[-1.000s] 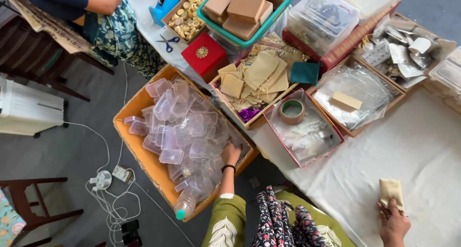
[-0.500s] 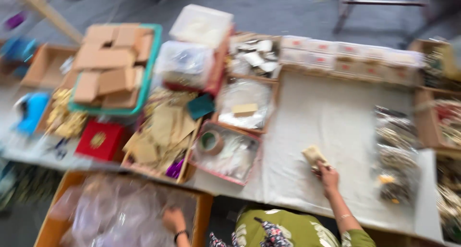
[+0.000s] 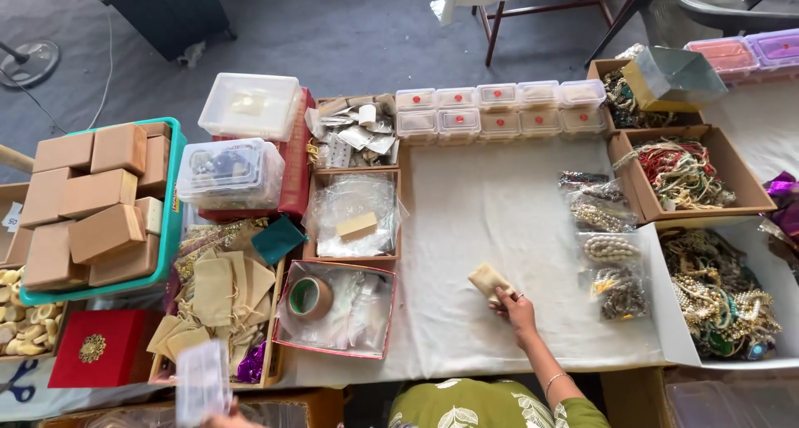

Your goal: The person sits at a table and packages various jewelry items. They pick up necklaces and bracelets, place them into small plastic bags, and then put the bags into small cloth pouches. The pouches are then placed into small plastic containers.

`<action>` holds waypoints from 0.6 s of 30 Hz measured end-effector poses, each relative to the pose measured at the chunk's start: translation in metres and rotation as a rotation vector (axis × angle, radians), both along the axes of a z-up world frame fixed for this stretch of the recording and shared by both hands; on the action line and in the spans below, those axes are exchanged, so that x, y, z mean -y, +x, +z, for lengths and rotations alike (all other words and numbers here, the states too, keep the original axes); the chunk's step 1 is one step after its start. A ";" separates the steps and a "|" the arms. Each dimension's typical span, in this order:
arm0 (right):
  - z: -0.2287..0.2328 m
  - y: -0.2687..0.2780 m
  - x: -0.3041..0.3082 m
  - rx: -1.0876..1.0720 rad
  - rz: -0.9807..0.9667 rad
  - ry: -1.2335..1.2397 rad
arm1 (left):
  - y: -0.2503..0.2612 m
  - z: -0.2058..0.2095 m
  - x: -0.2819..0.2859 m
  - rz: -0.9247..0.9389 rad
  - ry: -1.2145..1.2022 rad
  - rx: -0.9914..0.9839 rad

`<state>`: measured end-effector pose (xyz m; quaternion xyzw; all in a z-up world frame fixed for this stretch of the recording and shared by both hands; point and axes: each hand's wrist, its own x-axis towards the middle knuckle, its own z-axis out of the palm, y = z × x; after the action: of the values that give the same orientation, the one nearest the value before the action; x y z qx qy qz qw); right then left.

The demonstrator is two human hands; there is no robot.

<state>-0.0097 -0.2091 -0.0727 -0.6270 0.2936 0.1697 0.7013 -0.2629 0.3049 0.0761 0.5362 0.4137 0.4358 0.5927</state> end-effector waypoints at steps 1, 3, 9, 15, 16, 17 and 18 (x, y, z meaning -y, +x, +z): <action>-0.001 0.000 0.001 0.002 0.001 0.002 | 0.031 0.001 0.003 -0.018 -0.032 0.075; -0.002 0.001 0.002 -0.012 0.005 0.032 | 0.085 0.005 0.009 -0.056 -0.095 0.226; 0.008 0.002 0.019 -0.119 -0.045 0.188 | 0.183 -0.024 0.155 -0.627 -0.526 -0.111; -0.010 0.002 0.071 -0.033 -0.133 0.397 | 0.224 -0.127 0.293 -1.049 -1.024 -0.171; 0.002 0.007 0.074 -0.039 -0.136 0.394 | 0.232 -0.145 0.300 -1.047 -1.030 -0.176; 0.014 0.010 0.080 0.033 -0.014 0.282 | 0.238 -0.163 0.311 -1.091 -1.046 -0.169; 0.026 0.013 0.086 0.103 0.109 0.169 | 0.244 -0.182 0.322 -1.134 -1.063 -0.162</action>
<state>0.0036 -0.2946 -0.0467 -0.5884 0.2071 0.1993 0.7557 -0.0191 -0.0172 -0.1060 0.3401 0.2719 -0.2308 0.8702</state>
